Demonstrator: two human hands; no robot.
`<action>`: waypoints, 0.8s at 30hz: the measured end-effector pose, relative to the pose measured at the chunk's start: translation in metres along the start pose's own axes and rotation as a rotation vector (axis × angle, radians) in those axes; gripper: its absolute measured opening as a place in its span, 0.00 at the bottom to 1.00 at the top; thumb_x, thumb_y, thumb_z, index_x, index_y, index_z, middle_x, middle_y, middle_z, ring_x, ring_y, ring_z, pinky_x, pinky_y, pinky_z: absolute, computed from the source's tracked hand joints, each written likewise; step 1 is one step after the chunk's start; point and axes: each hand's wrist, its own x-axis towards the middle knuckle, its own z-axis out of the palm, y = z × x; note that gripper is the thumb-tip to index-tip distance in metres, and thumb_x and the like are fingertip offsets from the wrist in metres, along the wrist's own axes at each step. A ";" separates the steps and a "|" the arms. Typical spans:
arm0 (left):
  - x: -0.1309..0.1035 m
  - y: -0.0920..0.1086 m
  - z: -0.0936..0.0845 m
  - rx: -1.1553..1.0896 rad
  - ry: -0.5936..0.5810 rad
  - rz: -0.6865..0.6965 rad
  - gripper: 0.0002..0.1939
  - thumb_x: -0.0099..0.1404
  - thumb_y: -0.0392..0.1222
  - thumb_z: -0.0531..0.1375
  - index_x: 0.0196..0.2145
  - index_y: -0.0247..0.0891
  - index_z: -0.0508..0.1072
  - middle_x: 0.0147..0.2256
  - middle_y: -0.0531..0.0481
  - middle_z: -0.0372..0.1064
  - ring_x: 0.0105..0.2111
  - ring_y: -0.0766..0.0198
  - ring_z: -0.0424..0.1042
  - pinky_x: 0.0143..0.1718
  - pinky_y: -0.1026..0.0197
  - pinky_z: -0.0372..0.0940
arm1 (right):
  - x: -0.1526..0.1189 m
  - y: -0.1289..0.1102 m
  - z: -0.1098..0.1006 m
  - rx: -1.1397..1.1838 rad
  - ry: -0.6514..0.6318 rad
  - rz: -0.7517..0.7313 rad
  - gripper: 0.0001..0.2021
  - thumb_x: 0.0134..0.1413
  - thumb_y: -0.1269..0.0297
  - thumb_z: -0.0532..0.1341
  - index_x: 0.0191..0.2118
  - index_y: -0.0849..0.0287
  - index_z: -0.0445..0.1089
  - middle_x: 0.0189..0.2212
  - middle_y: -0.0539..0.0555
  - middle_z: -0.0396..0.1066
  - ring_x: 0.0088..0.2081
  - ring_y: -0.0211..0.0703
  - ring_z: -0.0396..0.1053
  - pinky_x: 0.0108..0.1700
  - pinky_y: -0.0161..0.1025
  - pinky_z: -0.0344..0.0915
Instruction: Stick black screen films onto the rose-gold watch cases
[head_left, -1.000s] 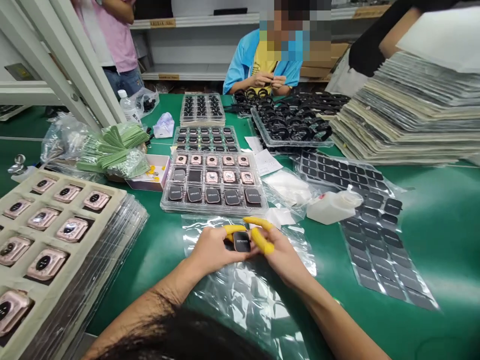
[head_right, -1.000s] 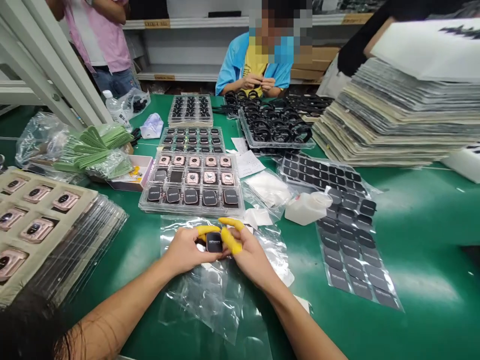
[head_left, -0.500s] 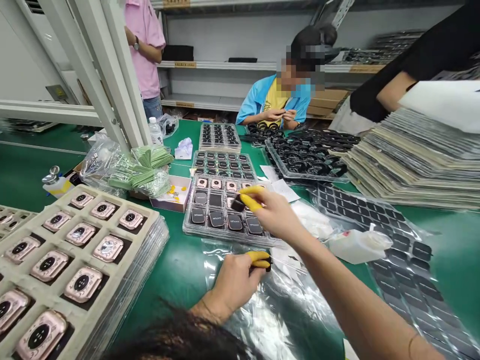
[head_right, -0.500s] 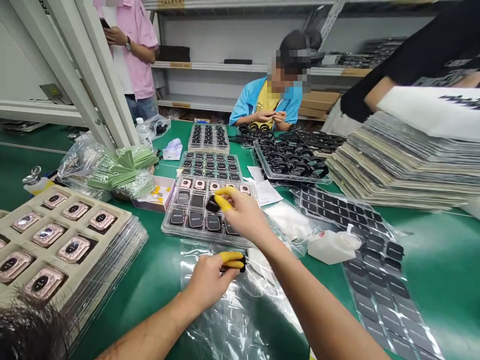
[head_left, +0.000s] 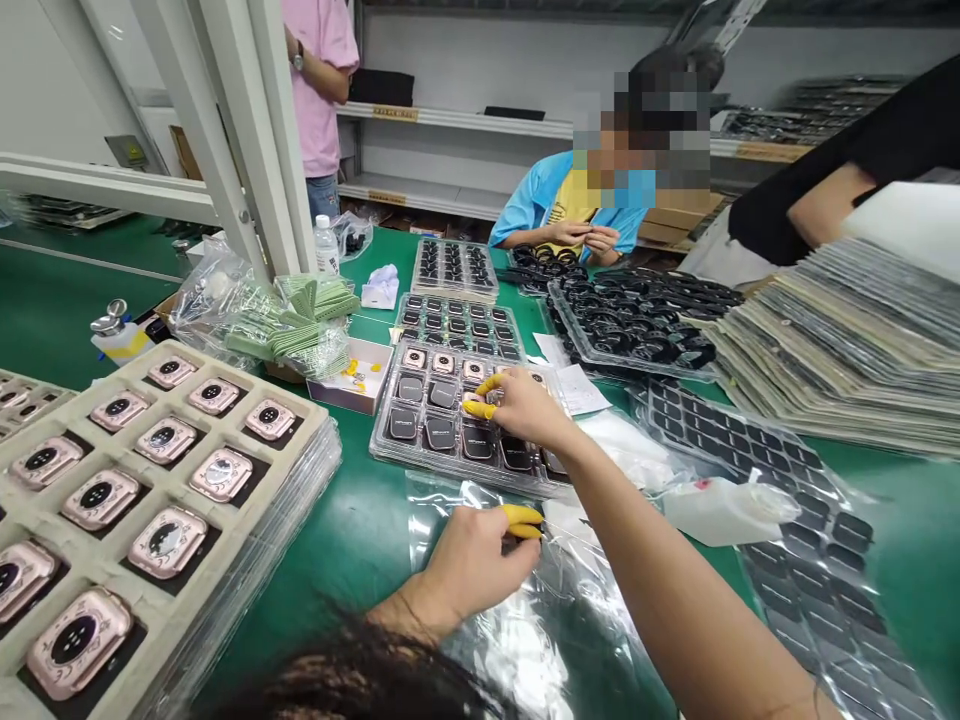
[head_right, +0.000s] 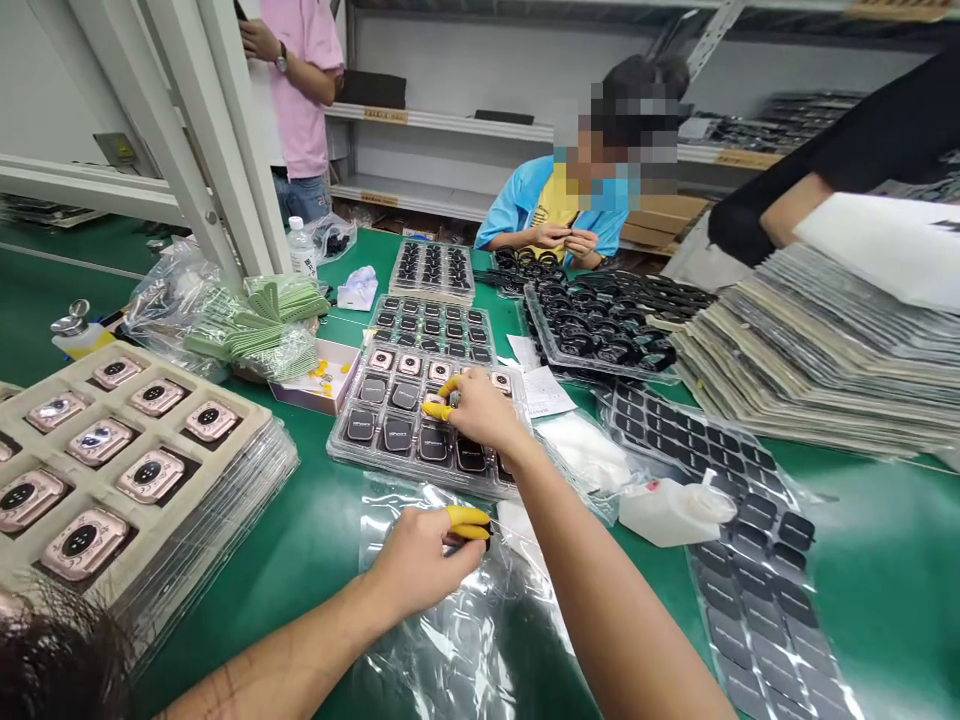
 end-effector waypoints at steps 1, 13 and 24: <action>0.000 0.002 -0.001 -0.024 -0.017 -0.017 0.21 0.71 0.46 0.70 0.58 0.44 0.94 0.49 0.43 0.94 0.49 0.41 0.95 0.60 0.45 0.88 | 0.000 -0.002 0.000 0.035 -0.012 -0.002 0.20 0.49 0.46 0.86 0.35 0.54 0.84 0.36 0.55 0.81 0.41 0.55 0.79 0.49 0.50 0.77; 0.001 -0.004 -0.003 -0.229 -0.079 -0.108 0.42 0.50 0.45 0.86 0.63 0.42 0.89 0.52 0.39 0.94 0.54 0.37 0.93 0.65 0.42 0.85 | -0.198 0.044 -0.002 0.757 0.119 0.231 0.27 0.44 0.35 0.88 0.37 0.50 0.86 0.42 0.60 0.91 0.38 0.62 0.90 0.45 0.57 0.89; -0.001 0.008 -0.011 -0.145 -0.076 -0.115 0.33 0.53 0.41 0.81 0.59 0.38 0.92 0.50 0.41 0.94 0.51 0.41 0.93 0.62 0.44 0.87 | -0.208 0.040 0.012 0.492 0.335 -0.153 0.17 0.69 0.42 0.77 0.35 0.48 0.86 0.31 0.53 0.82 0.30 0.49 0.81 0.33 0.46 0.81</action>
